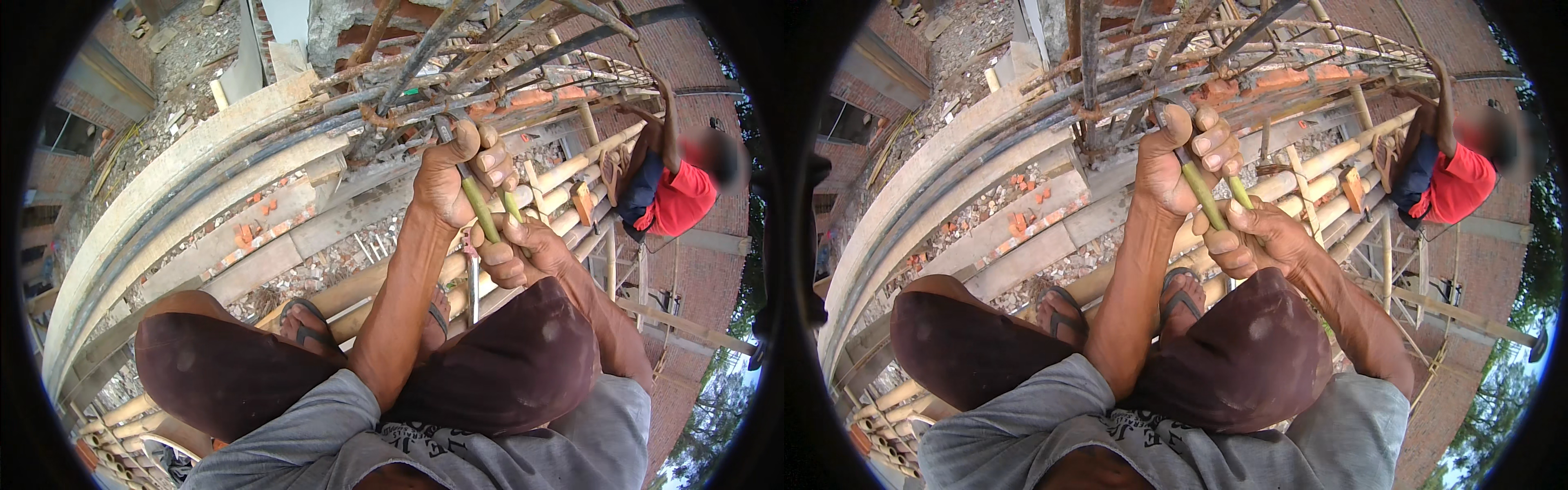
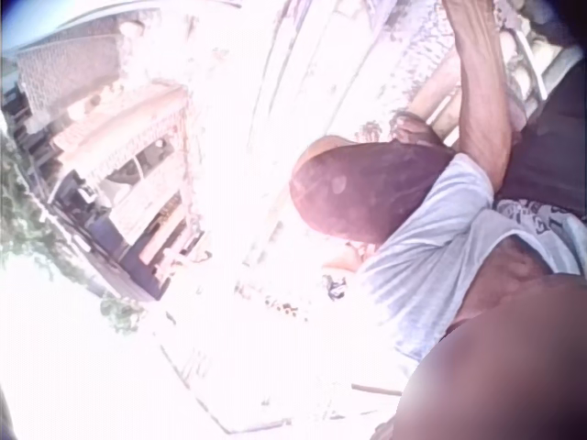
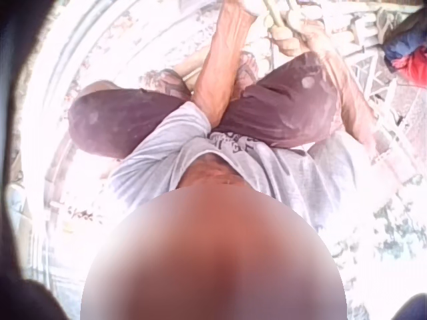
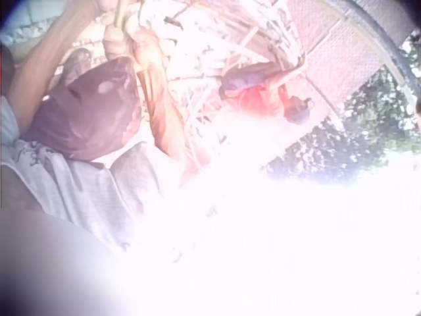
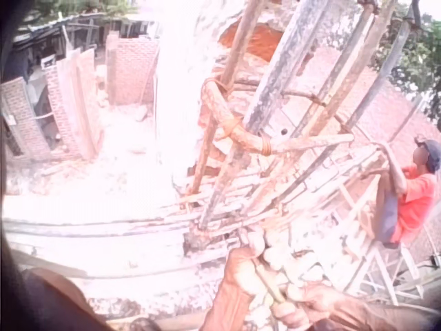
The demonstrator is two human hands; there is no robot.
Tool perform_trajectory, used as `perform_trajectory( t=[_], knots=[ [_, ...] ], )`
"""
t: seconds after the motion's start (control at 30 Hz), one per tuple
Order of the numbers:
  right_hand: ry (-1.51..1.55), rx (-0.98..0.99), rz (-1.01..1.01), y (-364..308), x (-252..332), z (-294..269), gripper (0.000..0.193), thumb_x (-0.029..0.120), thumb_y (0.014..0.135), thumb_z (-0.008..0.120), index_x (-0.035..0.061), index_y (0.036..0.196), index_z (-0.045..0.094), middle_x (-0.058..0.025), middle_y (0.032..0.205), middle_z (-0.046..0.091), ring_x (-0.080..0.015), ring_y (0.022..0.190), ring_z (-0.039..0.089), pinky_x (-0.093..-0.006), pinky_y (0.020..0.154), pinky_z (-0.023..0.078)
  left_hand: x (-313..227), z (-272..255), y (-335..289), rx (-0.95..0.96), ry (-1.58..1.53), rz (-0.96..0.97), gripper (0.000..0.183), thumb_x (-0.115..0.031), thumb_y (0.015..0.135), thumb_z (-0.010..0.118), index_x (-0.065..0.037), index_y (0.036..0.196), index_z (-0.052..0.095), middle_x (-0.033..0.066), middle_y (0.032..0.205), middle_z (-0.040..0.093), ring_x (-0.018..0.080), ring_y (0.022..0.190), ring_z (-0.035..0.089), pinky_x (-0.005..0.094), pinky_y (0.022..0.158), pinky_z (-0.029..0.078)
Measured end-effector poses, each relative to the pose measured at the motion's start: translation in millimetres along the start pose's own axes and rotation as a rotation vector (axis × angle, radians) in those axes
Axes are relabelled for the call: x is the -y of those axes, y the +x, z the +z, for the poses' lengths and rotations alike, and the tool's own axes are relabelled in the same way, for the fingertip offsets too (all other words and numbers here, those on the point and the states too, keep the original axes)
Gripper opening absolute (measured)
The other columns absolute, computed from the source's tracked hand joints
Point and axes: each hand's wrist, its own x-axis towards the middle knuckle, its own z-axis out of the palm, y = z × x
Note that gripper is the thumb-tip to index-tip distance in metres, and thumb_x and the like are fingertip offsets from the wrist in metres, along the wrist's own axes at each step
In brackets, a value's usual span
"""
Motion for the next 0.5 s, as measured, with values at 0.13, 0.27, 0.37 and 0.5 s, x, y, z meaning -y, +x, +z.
perform_trajectory(
  t=[0.13, 0.27, 0.37, 0.5],
  knots=[
    [-0.631, -0.149, -0.332, 2, -2, -8, 0.063, 0.051, 0.086, 0.069, -0.002, 0.116, 0.053, -0.0115, 0.079, 0.064, -0.0221, 0.07, 0.067, -0.0354, 0.054, 0.053, 20, 20, 7, -0.478, 0.217, 0.08, 0.04, -0.045, 0.083, 0.076, -0.008, 0.096, 0.064, -0.0074, 0.056, 0.034, 0.0081, 0.049, 0.037, 0.0276, 0.049, 0.037],
    [-1.64, -0.679, -0.609, -2, -10, 12, 0.049, 0.039, 0.088, 0.072, 0.0019, 0.115, 0.054, -0.0072, 0.078, 0.061, -0.0164, 0.067, 0.063, -0.0302, 0.054, 0.049, 32, 39, 15, -0.677, 0.415, 0.267, 0.039, -0.04, 0.081, 0.08, -0.007, 0.096, 0.064, -0.0052, 0.061, 0.041, 0.0083, 0.046, 0.04, 0.0294, 0.044, 0.039],
    [-1.031, -0.479, -0.322, -8, -1, 19, 0.043, 0.035, 0.091, 0.069, -0.0004, 0.112, 0.057, -0.0046, 0.075, 0.056, -0.0107, 0.06, 0.053, -0.0255, 0.048, 0.04, 27, 40, 2, -0.634, 0.618, 0.284, 0.039, -0.038, 0.084, 0.077, -0.004, 0.096, 0.063, 0.0042, 0.073, 0.054, 0.0132, 0.054, 0.052, 0.0339, 0.051, 0.048],
    [-0.33, -0.035, -0.114, -9, 10, -2, 0.048, 0.037, 0.094, 0.063, -0.0079, 0.109, 0.058, -0.0047, 0.069, 0.05, -0.0077, 0.05, 0.041, -0.0195, 0.037, 0.027, 9, 31, -12, -0.448, 0.333, 0.044, 0.04, -0.043, 0.089, 0.069, -0.005, 0.095, 0.061, 0.0054, 0.072, 0.055, 0.0171, 0.069, 0.056, 0.0393, 0.065, 0.049]
  ],
)
